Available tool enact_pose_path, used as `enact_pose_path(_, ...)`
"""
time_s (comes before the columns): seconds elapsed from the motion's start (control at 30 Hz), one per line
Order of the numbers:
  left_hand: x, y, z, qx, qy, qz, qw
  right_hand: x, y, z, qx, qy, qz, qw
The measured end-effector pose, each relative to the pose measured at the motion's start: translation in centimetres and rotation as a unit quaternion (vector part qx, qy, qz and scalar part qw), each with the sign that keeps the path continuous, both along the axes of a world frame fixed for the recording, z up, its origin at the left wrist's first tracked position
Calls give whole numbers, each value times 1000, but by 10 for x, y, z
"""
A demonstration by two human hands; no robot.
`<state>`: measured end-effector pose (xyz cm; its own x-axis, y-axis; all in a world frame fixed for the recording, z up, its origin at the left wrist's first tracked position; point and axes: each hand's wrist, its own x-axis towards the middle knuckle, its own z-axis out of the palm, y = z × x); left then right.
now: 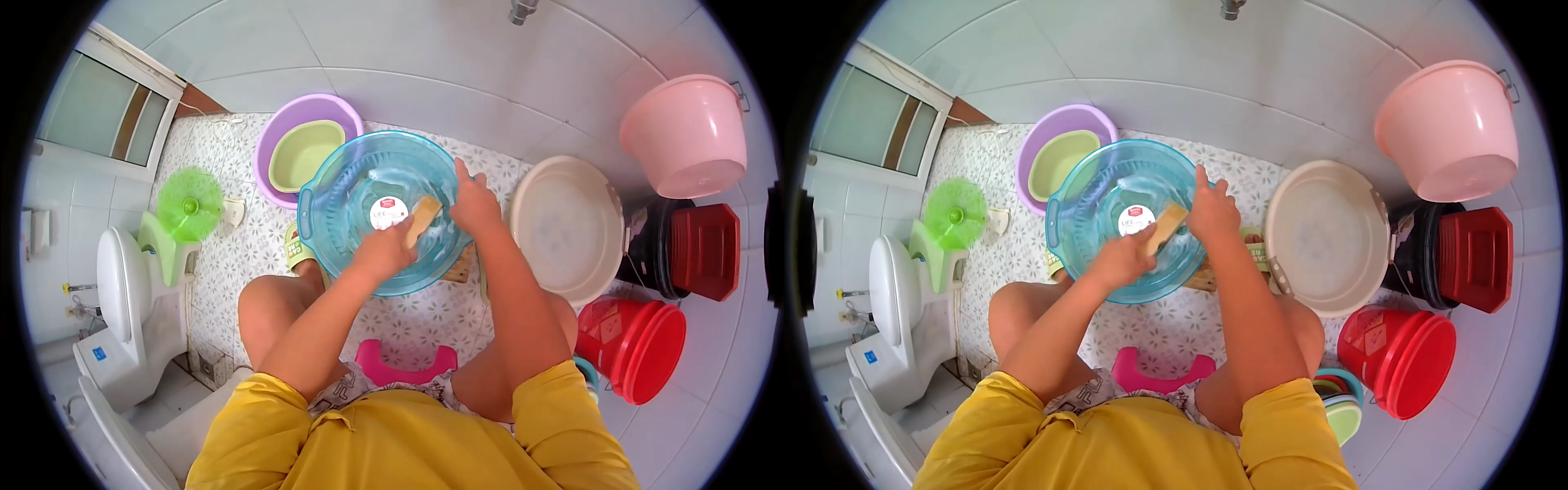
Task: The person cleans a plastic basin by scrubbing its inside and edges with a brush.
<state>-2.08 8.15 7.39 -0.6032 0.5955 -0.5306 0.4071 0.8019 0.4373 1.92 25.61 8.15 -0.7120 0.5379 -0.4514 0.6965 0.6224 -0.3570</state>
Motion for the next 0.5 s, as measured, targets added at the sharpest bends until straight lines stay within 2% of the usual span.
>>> enact_pose_path(0.07, 3, -5, -4, -3, -15, -11, 1000, -1, 1, -1, -7, -3, 0, 1000)
enact_pose_path(0.13, 0, -15, -2, 14, -11, -84, 996, -1, 3, -3, -14, -6, -1, 1000)
enact_pose_path(0.17, -3, -19, 0, 13, -11, -84, 996, -1, 3, -4, -14, -7, -1, 1000)
enact_pose_path(0.23, -12, -23, 19, -84, -44, -166, 982, -1, 3, -3, -13, -8, -1, 1000)
enact_pose_path(0.27, -17, -25, 26, -83, -44, -166, 982, 0, 2, -1, -19, -10, 0, 1000)
enact_pose_path(0.33, -30, -29, 37, -156, -78, -222, 959, 0, 2, -1, -24, -11, 1, 1000)
enact_pose_path(0.47, -49, -35, 33, -141, -45, -180, 972, 0, 2, -2, -24, -7, 0, 1000)
enact_pose_path(0.5, -48, -33, 32, -75, 9, -108, 991, 0, 2, -2, -23, -9, 1, 1000)
